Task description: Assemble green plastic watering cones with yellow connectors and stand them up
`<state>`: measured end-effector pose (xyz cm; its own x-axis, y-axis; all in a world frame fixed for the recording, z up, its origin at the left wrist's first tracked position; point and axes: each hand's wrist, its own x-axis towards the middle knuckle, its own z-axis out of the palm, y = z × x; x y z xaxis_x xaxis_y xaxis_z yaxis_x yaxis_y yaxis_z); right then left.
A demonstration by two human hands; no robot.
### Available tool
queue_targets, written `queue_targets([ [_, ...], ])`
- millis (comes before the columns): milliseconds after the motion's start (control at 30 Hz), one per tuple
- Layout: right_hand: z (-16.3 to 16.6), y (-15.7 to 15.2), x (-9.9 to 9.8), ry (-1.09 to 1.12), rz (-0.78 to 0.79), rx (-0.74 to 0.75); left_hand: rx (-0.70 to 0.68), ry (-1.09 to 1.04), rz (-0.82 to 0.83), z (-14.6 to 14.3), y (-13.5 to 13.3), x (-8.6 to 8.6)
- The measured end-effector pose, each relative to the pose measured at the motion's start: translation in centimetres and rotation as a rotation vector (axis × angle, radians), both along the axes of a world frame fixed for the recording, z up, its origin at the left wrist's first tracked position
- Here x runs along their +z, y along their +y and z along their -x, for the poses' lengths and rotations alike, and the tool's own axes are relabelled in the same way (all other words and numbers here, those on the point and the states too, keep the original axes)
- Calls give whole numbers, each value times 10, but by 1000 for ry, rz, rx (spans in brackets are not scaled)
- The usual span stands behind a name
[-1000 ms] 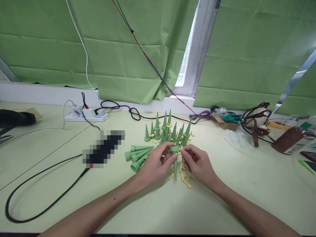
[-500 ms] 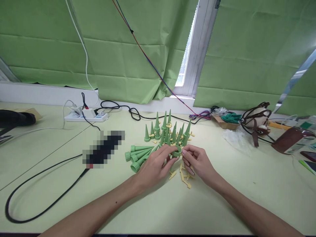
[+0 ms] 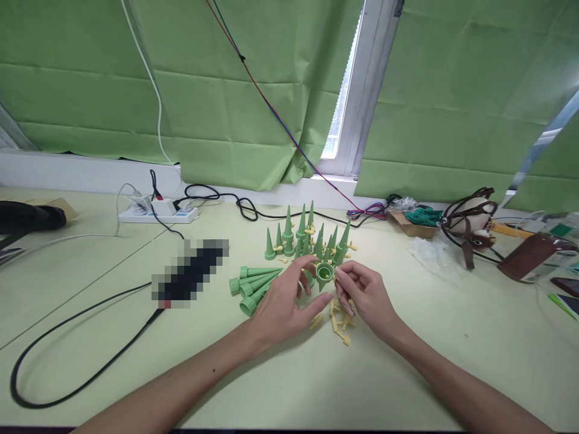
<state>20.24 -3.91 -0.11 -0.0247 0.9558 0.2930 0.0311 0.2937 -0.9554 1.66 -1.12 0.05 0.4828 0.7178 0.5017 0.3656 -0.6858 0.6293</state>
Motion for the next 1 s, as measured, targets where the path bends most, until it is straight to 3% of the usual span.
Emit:
queue_targets([
  [133, 0, -1, 1, 3, -31, -25, 43, -59, 11, 0, 1, 5],
  [300, 1, -3, 1, 0, -56, -12, 12, 22, 37, -1, 2, 7],
  [767, 1, -6, -2, -37, -76, 38, -7, -69, 283, -1, -1, 11],
  [1000, 0, -5, -1, -54, -83, 30, -63, -34, 238, -2, 1, 13],
])
